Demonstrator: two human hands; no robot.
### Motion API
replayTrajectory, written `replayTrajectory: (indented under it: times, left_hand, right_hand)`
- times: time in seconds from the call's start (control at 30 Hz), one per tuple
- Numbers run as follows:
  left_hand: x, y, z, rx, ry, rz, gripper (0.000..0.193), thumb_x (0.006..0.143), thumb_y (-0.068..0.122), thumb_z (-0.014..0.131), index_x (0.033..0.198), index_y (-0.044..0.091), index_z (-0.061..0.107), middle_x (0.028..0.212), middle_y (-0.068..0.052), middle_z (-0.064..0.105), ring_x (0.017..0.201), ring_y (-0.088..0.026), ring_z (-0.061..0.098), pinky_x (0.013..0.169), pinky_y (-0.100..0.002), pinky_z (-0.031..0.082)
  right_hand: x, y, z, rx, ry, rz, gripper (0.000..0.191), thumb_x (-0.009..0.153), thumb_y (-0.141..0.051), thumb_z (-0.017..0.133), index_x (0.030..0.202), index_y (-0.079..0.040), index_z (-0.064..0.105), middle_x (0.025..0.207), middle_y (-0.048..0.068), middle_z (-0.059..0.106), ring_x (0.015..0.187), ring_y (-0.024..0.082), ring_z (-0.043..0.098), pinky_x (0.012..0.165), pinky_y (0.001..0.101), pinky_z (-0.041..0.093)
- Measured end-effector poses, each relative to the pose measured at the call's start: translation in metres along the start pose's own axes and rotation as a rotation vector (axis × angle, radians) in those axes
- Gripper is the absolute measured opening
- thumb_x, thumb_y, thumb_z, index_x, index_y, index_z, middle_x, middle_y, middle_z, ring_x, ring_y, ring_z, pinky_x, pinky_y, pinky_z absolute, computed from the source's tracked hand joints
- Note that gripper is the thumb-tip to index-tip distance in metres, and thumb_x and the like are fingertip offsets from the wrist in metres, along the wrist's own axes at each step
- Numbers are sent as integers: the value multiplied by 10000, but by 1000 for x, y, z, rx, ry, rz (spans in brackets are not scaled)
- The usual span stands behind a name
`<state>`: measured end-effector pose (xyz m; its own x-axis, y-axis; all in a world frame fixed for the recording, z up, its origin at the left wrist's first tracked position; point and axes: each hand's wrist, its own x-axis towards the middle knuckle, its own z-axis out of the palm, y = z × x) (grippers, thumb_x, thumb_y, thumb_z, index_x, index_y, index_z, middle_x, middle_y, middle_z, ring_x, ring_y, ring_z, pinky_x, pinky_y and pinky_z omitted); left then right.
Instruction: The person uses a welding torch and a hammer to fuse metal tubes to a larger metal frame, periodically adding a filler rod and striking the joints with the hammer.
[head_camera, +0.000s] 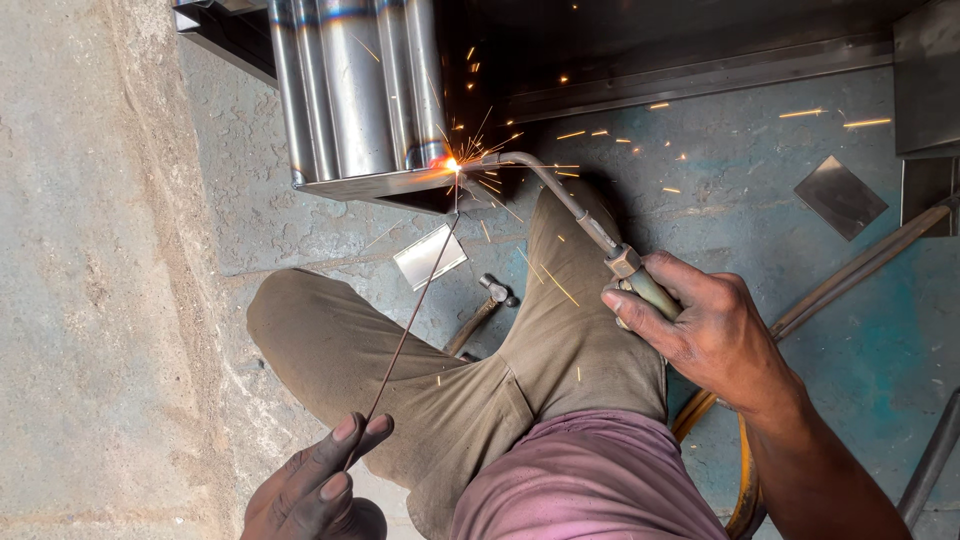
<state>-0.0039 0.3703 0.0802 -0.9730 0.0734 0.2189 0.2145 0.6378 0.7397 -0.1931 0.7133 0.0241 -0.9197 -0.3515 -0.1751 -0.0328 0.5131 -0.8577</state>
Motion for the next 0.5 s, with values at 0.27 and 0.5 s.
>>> replayTrajectory:
  times: [0.27,0.5]
  left_hand:
    - [6,-6,-11,-146,-122,11,537,971,32,508,1470,229,474,1482,-218,553,1269,-363,698,1041,-470,606]
    - [-4,-7,-3,-143,-22,-51,531,999,-19,540,1460,242,512,1475,-188,594,1269,-346,717,987,-406,629]
  right_hand:
    - [-1,4,0,-4,3,8,246,875,-238,779,841,-25,659,685,110,762,647,162,792,490,295,595]
    - [0,5,0,-9,4,9,218,871,-233,771,841,-45,666,673,103,759,629,157,783,472,292,594]
